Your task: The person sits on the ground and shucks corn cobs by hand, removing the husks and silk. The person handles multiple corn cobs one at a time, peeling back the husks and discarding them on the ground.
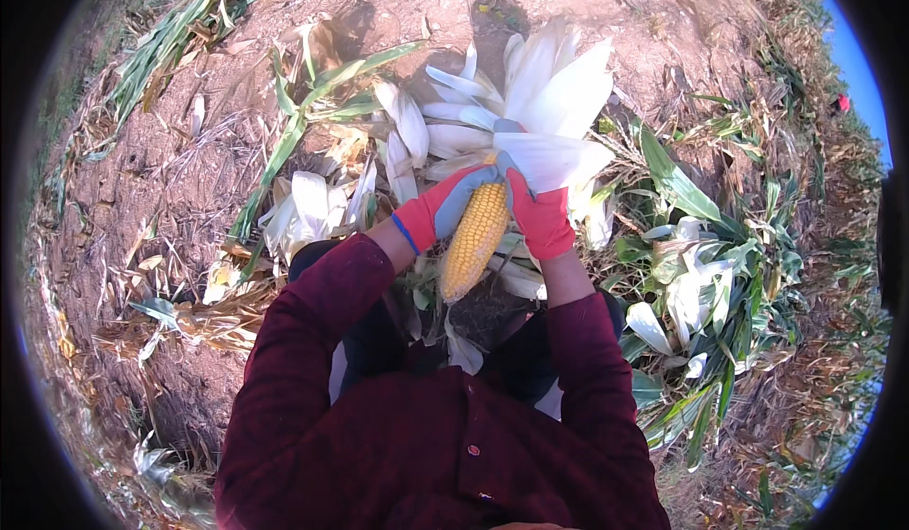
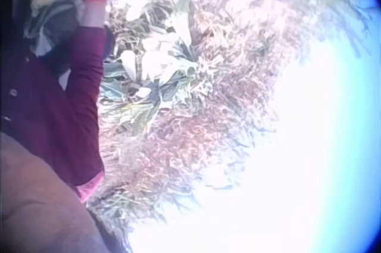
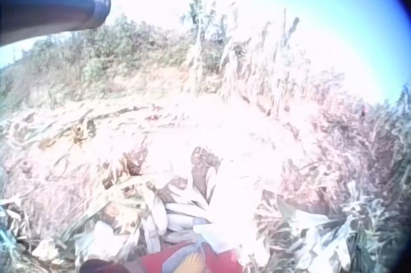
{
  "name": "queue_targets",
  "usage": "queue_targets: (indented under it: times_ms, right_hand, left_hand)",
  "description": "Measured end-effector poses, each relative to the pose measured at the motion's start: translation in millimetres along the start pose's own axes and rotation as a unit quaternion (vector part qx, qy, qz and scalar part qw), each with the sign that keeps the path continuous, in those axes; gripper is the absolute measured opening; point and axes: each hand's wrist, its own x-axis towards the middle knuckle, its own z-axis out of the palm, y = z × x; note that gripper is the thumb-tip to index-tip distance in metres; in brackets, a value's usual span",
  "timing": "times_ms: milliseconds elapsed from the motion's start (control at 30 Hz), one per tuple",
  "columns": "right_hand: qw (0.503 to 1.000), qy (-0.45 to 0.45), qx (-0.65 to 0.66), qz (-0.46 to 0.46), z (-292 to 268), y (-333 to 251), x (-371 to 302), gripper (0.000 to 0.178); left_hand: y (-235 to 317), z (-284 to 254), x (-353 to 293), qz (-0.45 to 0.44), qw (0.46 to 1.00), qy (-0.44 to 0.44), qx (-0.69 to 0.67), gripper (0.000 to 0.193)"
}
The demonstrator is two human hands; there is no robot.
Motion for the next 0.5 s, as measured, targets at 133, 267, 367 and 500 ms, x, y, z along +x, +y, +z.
queue_targets:
  times_ms: [133,267,367,500]
  right_hand:
    - [0.991,0.032,-0.095,-0.089,-5.2,4.5,-4.9,0.022]
    - [0.96,0.098,0.207,0.161,2.4,-23.5,13.1,0.031]
    - [0.97,0.064,0.204,0.112,-13.9,-18.0,17.1,0.036]
    - [0.844,0.049,0.521,0.117,-22.6,-5.7,16.0,0.027]
  left_hand:
    - [-0.2,9.9,-8.4,-0.041,0.995,0.001,0.096,0.039]
    - [3.1,16.7,-11.8,-0.102,0.984,0.014,0.143,0.044]
    - [2.3,23.4,-15.8,-0.14,0.987,-0.008,0.077,0.046]
    - [-2.3,25.4,-19.1,-0.142,0.989,-0.044,0.006,0.05]
